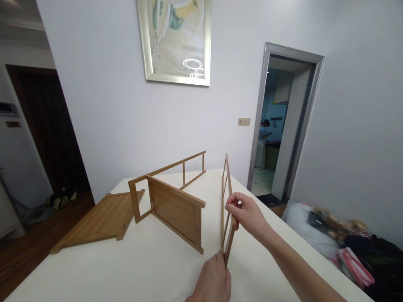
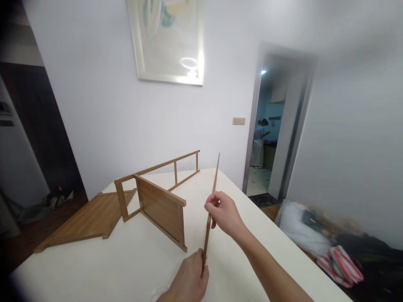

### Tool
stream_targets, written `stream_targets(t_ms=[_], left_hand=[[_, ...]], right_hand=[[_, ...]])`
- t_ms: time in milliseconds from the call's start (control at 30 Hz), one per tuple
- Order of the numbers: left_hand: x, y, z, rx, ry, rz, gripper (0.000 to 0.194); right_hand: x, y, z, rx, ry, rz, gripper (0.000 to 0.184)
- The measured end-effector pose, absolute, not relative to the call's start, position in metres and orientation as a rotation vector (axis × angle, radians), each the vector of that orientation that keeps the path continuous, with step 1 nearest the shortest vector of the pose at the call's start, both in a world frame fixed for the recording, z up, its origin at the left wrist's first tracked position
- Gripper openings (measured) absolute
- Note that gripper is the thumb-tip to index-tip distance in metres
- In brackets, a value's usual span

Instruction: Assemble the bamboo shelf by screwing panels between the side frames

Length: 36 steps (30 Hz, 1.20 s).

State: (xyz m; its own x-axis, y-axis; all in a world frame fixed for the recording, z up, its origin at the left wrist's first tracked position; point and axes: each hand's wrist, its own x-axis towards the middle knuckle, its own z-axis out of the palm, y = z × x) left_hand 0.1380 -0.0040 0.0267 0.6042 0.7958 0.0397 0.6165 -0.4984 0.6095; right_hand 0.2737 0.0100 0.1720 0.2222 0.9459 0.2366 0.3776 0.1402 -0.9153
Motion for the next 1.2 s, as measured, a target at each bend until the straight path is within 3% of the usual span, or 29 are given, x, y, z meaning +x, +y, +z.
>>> stream_targets(t_ms=[167, 400, 500, 767, 967, 1200], left_hand=[[0.124, 0.005, 0.025, 2.223, 1.14, 0.509, 0.035], [0.109, 0.019, 0.027, 2.132, 1.184, 0.624, 0.031], [0.106, 0.024, 0.027, 2.13, 1.189, 0.643, 0.032], [0.099, 0.029, 0.023, 2.246, 1.294, 0.629, 0.034], [0.095, 0.034, 0.017, 2.256, 1.401, 0.717, 0.034], [0.1, 0.035, 0.022, 2.089, 1.516, 0.961, 0.027]], right_hand=[[0.253, 0.025, 0.171, -1.44, -1.398, 0.595, 0.009], [0.242, 0.043, 0.167, -1.382, -1.522, 0.572, 0.028], [0.243, 0.048, 0.166, -1.328, -1.578, 0.564, 0.026], [0.246, 0.04, 0.167, -1.16, -1.961, -0.062, 0.031], [0.245, 0.038, 0.161, -1.037, -2.109, -0.006, 0.054], [0.241, 0.033, 0.163, -1.015, -2.209, 0.035, 0.054]])
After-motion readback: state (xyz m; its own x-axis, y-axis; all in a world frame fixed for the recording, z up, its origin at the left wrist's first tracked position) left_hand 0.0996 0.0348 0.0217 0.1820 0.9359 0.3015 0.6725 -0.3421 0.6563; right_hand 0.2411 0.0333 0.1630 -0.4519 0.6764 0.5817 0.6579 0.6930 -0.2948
